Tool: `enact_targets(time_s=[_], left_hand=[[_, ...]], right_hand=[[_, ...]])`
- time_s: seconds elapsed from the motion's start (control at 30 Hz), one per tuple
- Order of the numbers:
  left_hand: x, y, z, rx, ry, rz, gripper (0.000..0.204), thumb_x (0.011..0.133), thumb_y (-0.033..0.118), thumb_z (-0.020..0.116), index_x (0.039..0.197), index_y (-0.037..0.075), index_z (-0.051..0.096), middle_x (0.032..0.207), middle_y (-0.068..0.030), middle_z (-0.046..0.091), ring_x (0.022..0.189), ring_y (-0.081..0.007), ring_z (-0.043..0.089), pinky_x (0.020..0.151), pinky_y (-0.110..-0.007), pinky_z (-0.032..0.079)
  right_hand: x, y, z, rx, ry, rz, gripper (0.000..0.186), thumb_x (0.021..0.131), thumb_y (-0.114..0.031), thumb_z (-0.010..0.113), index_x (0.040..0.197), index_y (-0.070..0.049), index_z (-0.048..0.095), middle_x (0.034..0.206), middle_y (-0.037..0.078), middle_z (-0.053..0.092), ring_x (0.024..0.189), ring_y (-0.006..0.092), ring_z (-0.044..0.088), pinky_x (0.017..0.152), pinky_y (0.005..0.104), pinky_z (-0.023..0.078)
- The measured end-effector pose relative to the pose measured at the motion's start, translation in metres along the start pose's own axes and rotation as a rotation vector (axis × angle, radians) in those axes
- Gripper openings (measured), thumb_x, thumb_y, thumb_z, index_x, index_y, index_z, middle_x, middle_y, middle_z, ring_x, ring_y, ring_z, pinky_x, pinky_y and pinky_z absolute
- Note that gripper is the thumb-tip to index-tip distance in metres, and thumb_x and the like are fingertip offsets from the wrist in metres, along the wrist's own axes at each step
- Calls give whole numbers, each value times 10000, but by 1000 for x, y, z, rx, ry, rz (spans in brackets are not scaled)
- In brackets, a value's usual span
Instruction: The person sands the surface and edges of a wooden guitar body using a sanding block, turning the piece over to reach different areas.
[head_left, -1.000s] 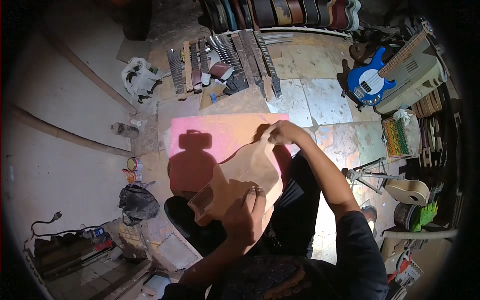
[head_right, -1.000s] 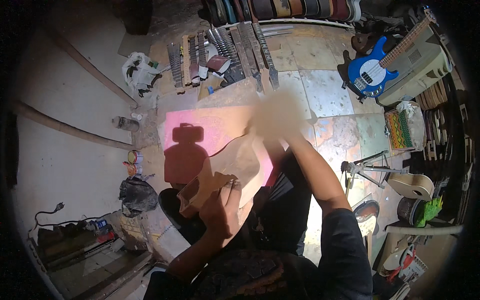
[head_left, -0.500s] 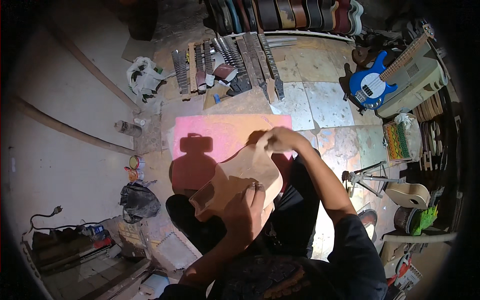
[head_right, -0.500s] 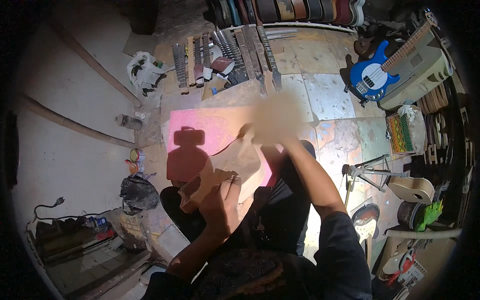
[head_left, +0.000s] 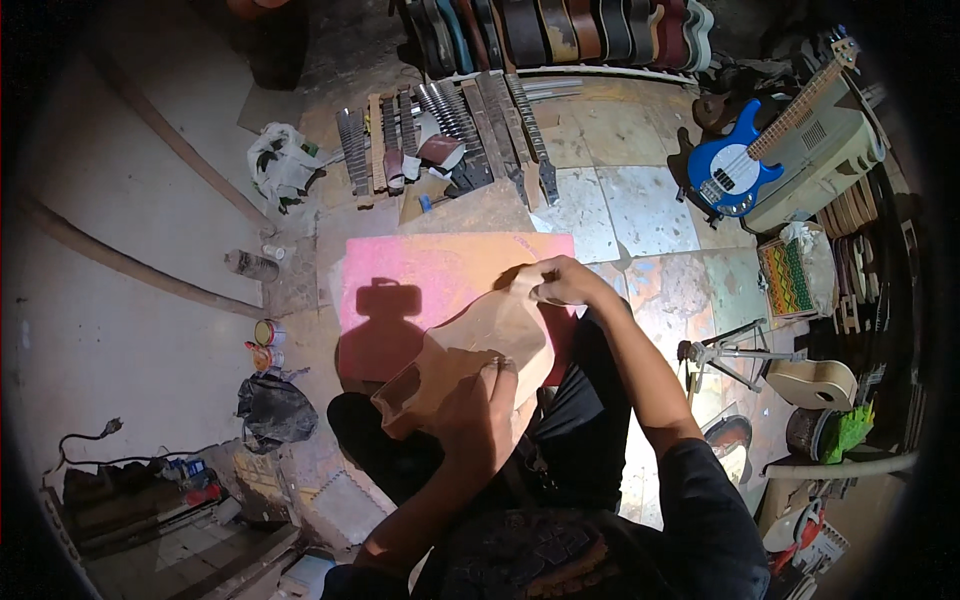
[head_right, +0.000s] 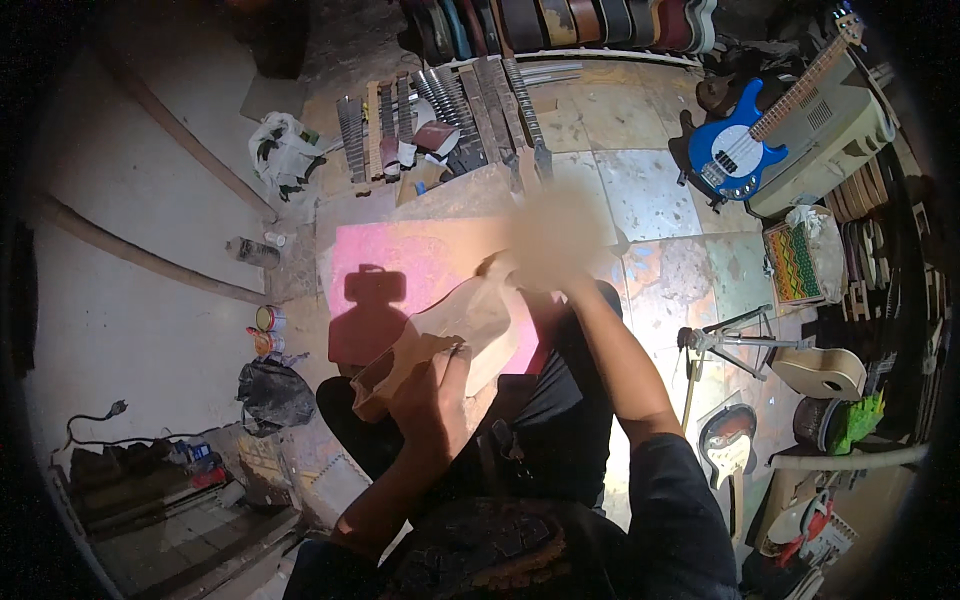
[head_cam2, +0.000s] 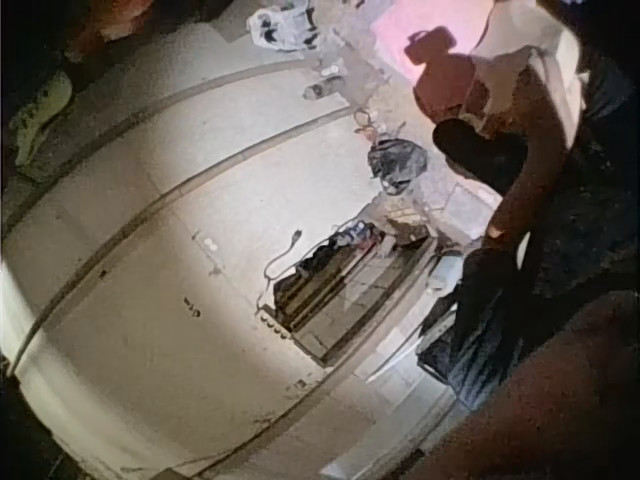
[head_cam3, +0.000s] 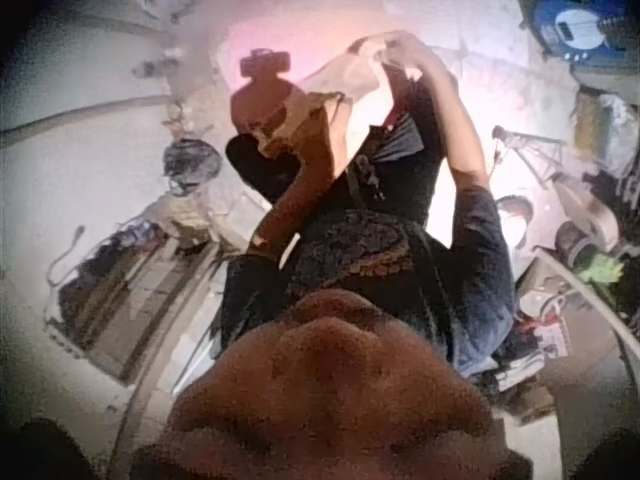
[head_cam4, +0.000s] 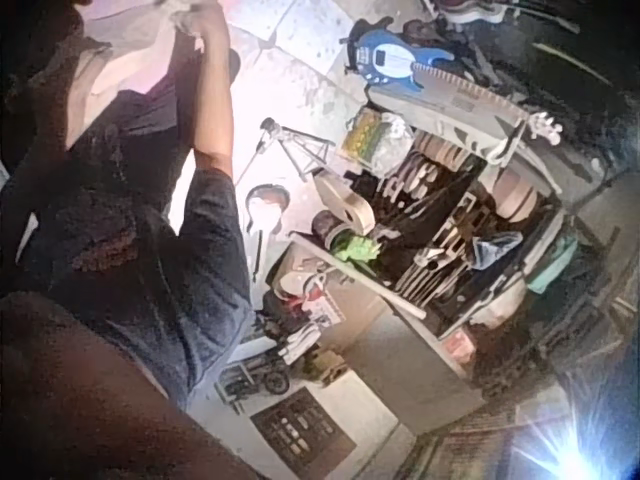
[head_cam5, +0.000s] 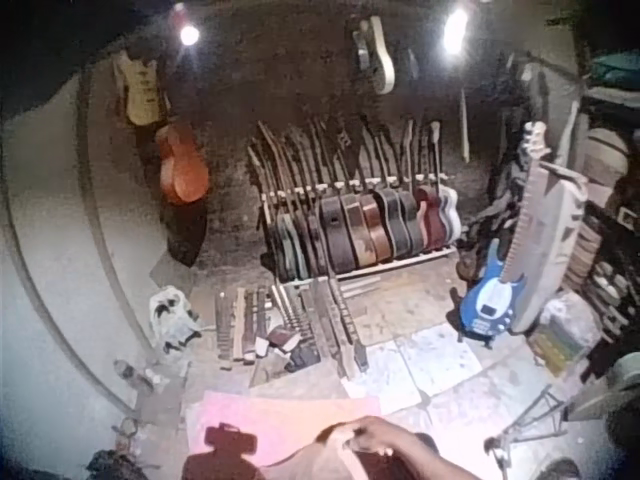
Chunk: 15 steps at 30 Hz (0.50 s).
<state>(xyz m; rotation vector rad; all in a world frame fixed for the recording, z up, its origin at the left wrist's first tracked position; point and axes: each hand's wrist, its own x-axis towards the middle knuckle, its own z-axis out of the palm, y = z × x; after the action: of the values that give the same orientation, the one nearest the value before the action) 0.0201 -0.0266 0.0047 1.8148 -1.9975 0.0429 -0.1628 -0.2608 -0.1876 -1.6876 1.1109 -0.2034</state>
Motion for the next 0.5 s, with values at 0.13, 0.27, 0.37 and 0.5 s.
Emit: enact_targets(time_s=[0.13, 0.27, 0.37, 0.5], left_hand=[[5, -14, 0, 133, -2, -26, 320, 821, 175, 711, 1137, 124, 726, 969, -53, 678, 815, -231, 682, 682, -365, 551], [18, -27, 7, 115, 27, -51, 322, 791, 160, 747, 1110, 123, 728, 932, -48, 683, 789, -244, 677, 674, -373, 542], [27, -37, 9, 133, -18, -90, 383, 726, 153, 864, 1067, 53, 721, 1025, -110, 738, 866, -308, 719, 778, -405, 571], [56, -50, -11, -161, 59, -90, 346, 735, 165, 833, 1045, 105, 689, 939, -91, 709, 860, -301, 692, 783, -455, 550]], right_hand=[[-19, -35, 15, -42, 235, -176, 472, 835, -124, 776, 1294, -33, 714, 1055, 90, 783, 973, 194, 723, 867, 345, 566], [-21, 12, 67, 317, 391, -306, 516, 925, -31, 745, 1415, 41, 602, 1213, 144, 728, 1082, 171, 669, 960, 318, 529], [-12, 42, 68, 107, 651, -40, 524, 919, -53, 757, 1411, 44, 604, 1221, 150, 725, 1082, 174, 668, 949, 312, 529], [-26, -7, 101, 201, 694, -209, 517, 912, -126, 778, 1388, 15, 631, 1220, 213, 718, 1145, 272, 686, 1006, 364, 515]])
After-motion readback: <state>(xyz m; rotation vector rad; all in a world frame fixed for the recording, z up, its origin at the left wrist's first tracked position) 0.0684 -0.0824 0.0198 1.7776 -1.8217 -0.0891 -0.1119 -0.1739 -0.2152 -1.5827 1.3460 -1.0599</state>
